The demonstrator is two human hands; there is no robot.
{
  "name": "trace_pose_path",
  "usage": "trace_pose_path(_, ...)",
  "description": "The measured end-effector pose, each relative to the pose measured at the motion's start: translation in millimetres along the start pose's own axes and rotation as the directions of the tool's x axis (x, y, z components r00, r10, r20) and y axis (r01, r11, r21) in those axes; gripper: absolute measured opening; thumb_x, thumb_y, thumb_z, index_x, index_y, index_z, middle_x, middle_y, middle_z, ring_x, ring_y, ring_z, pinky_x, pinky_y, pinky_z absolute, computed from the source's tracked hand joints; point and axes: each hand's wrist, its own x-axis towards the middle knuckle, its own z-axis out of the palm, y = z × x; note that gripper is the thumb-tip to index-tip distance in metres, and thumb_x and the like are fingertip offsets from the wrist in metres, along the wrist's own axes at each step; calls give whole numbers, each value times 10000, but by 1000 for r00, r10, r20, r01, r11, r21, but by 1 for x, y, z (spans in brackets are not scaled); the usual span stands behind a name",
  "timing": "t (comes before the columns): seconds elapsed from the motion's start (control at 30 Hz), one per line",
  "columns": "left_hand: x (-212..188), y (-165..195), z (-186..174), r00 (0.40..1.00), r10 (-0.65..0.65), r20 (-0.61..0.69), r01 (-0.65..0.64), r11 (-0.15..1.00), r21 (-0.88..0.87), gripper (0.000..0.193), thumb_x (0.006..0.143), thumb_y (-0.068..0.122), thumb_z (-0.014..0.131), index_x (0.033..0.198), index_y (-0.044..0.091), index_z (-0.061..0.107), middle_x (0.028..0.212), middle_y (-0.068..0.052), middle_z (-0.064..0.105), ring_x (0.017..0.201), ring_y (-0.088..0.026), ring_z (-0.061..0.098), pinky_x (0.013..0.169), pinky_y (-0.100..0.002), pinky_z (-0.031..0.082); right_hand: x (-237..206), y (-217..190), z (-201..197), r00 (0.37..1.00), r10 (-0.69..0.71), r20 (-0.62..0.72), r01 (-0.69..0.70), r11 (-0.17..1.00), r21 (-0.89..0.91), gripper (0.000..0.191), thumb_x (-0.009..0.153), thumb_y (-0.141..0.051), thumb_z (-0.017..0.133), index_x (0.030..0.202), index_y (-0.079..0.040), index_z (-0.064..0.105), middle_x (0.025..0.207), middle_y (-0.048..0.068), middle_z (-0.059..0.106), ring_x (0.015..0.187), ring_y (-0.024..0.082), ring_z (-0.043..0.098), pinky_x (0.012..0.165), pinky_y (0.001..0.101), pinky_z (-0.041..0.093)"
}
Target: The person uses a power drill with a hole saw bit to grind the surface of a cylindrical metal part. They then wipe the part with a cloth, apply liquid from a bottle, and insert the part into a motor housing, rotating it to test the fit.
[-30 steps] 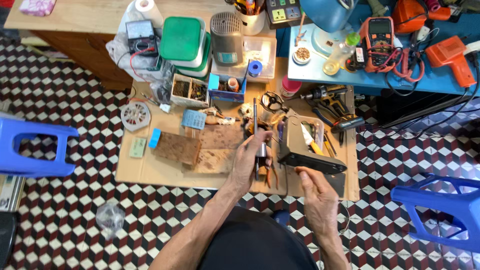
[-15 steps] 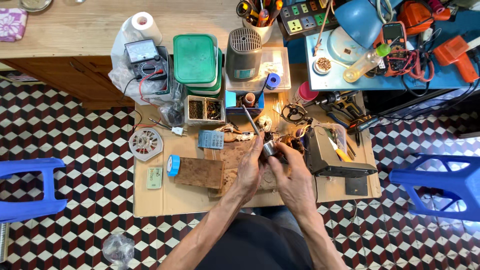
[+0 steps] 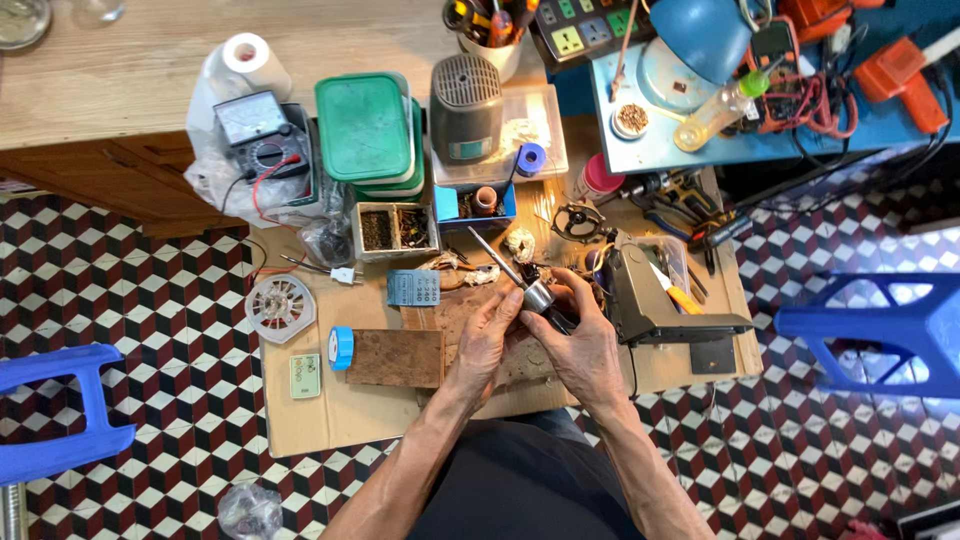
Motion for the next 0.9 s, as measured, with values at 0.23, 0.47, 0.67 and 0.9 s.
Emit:
trace_pose_path(0.23,1,15,-5,999,-37,-30,39,996,82,467,978,254,690,1350,-18,619,1171,-99,704,1019,-146,686,947,-332,602,0,15,0,999,18,30,-20,998,65,525,856,-150,809,1323,-57,590,1197,101,732,1159,190,695,988,328,553)
trace_pose_path(0.47,3,21,-11,995,-71,-69,85,970,228,580,883,208,777,1389,0,583,1249,-108,709,1104,-143,694,966,-285,585,0,35,3,997,53,55,-58,995,87,546,848,-159,795,1341,-55,585,1203,88,728,1144,185,693,987,314,537)
trace_pose_path(0.67,7,11,-9,963,-65,-260,110,981,160,551,850,183,806,1319,-33,612,1117,-124,751,973,-175,719,856,-307,608,3,41,15,997,81,-20,-78,991,110,495,838,-174,821,1276,-40,634,1129,96,750,1049,182,718,913,311,575)
trace_pose_path(0.9,6,6,-20,941,-184,-283,212,974,73,433,886,220,803,1228,-22,694,1059,-68,731,913,-135,697,840,-271,595,9,43,20,983,-180,21,181,965,-188,505,793,-157,829,1230,-4,626,1107,170,695,1018,285,707,889,371,571)
